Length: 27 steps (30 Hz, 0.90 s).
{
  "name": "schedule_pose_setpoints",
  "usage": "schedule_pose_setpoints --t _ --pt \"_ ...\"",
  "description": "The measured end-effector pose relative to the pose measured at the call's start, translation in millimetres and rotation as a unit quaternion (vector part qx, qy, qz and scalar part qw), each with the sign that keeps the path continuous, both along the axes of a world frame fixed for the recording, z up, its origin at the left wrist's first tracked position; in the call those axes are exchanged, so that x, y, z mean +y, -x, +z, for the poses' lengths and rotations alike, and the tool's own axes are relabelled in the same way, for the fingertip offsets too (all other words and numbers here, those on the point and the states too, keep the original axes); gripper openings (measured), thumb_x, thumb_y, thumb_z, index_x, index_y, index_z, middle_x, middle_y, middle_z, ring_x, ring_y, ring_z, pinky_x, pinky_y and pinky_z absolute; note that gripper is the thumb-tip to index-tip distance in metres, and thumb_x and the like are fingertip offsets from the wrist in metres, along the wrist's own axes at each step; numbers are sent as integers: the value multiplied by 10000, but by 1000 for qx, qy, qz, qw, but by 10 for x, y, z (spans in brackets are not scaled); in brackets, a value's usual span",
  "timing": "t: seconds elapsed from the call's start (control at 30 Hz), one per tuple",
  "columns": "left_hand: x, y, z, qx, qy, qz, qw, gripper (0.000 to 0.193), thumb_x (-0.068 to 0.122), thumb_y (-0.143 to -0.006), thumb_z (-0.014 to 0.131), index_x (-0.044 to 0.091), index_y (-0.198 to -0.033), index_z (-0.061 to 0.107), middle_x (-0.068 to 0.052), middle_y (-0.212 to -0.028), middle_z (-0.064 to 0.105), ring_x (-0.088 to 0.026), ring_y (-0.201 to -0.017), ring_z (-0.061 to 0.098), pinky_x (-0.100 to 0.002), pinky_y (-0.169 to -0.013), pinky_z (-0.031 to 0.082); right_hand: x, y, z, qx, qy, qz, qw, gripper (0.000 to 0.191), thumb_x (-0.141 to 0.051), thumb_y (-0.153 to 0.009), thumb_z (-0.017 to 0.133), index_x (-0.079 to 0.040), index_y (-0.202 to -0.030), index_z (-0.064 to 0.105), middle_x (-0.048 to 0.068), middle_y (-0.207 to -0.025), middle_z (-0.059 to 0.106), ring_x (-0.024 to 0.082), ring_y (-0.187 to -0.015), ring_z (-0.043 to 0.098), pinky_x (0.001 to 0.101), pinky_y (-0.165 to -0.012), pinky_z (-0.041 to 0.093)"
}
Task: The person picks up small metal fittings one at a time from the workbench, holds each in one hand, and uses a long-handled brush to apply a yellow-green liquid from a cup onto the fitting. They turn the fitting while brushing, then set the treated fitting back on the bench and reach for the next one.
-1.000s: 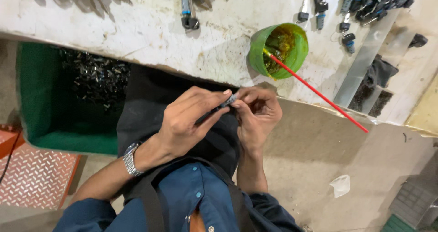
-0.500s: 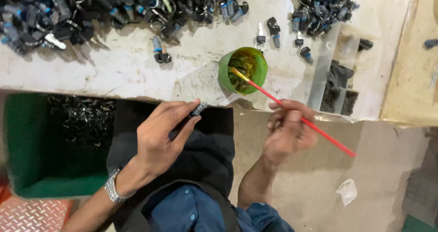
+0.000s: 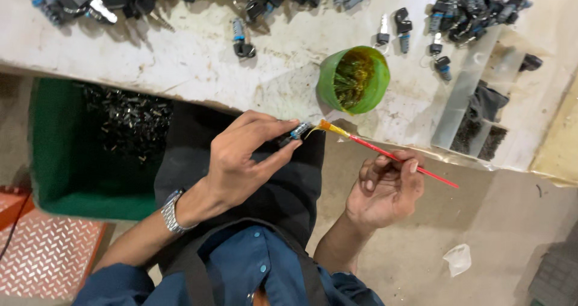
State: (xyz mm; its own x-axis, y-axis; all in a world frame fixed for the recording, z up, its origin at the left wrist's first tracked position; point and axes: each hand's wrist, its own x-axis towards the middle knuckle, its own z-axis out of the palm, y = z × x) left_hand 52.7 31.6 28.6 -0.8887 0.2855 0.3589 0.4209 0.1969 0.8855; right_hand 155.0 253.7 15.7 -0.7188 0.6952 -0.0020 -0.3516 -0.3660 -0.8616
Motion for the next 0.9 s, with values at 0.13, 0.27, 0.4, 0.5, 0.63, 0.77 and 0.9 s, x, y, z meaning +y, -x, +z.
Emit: schedule_pose_setpoints --t 0.13,0.27,0.4,0.5,0.63,0.77,0.9 --pt "-35 -19 -3 4 1 -4 1000 357 21 -835 872 0 -1162 731 -96 -971 734 -236 -910 711 -317 -784 582 -80 -48 -86 2 31 -5 999 268 -229 -1130 549 29 -1082 606 190 -895 687 154 -498 481 256 -467 361" --pt "-40 -24 6 2 0 8 1000 350 16 -832 873 9 -1154 734 -89 -955 734 -228 -898 710 -316 -774 581 -79 -49 -94 -30 -37 2 999 245 -213 -1125 576 28 -1099 611 178 -855 690 161 -525 502 236 -452 365" --pt "-59 -16 3 3 0 5 1000 345 13 -837 868 3 -1154 733 -90 -991 744 -231 -914 716 -314 -784 585 -102 -59 -85 -1 -53 -46 998 241 -211 -1095 575 25 -1094 625 176 -913 704 152 -527 515 243 -464 372" --pt "-48 -22 5 7 -2 4 1000 339 16 -840 866 5 -1150 730 -91 -1040 756 -231 -933 721 -315 -808 593 -163 -75 -97 -31 -19 -42 998 203 -193 -1078 572 4 -1098 614 155 -959 696 194 -663 593 278 -466 391" --pt "-29 -22 25 20 6 5 1000 331 16 -837 869 9 -1140 737 -87 -1015 754 -232 -921 722 -320 -805 596 -95 29 -140 -10 -44 -24 999 256 -229 -1140 563 16 -1102 623 152 -881 689 138 -571 537 240 -480 388" --pt "-170 -46 44 0 8 34 999 324 21 -850 874 13 -1141 732 -98 -1022 746 -239 -940 716 -317 -821 590 103 135 -68 32 -56 -128 990 248 -228 -1151 537 14 -1178 586 157 -952 676 150 -662 584 234 -460 374" --pt "-487 -134 51 5 114 204 972 309 10 -909 803 45 -1196 694 -128 -1192 635 -320 -1151 587 -401 -1020 473 74 320 -93 -74 -229 -26 970 241 -213 -1152 576 -3 -1270 583 155 -928 688 106 -594 530 214 -499 389"
